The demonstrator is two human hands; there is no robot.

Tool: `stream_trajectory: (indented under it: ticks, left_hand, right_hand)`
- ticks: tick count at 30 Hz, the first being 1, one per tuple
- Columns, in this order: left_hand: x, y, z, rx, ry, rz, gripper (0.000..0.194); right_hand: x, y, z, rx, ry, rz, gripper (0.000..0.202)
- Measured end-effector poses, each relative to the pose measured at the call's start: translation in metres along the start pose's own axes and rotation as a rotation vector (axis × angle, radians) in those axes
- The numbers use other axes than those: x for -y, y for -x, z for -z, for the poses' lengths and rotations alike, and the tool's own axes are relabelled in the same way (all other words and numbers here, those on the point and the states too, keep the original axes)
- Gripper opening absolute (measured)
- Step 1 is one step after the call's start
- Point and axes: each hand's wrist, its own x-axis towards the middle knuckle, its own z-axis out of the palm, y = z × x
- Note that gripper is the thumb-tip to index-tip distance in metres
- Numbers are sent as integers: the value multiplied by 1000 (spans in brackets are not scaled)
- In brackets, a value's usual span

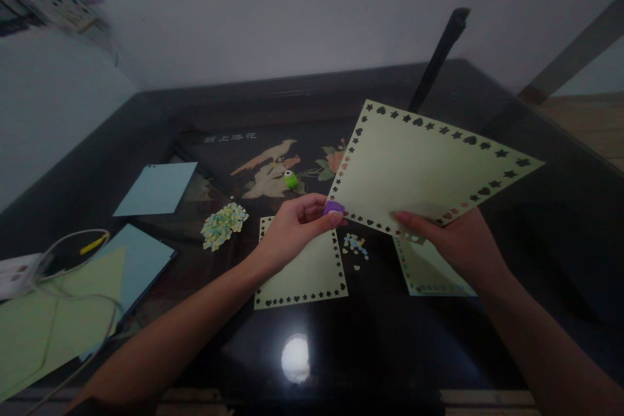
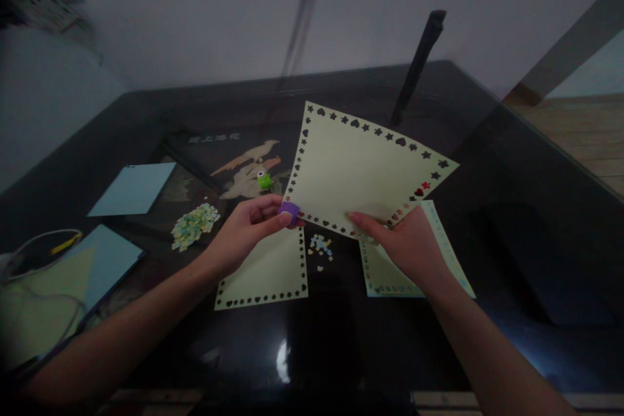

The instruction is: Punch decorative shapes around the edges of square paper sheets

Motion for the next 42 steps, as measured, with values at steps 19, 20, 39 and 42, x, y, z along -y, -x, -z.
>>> stream_trajectory:
  ticks: [19, 20, 39, 42]
  left_hand:
    - [-4, 2, -2, -30, -53, 4, 21]
    - [-4, 2, -2, -32, -57, 3, 22]
    - [-4, 3, -2, -28, -62, -33, 22]
    - [-4, 3, -3, -34, -64, -43, 22]
  right_hand:
    - [3, 0, 0, 34, 6, 22, 29]
    - [3, 0, 0, 38, 2, 22, 28]
    - [6, 1, 0, 38, -11, 5, 30]
    - [7, 0, 0, 37, 6, -1, 31]
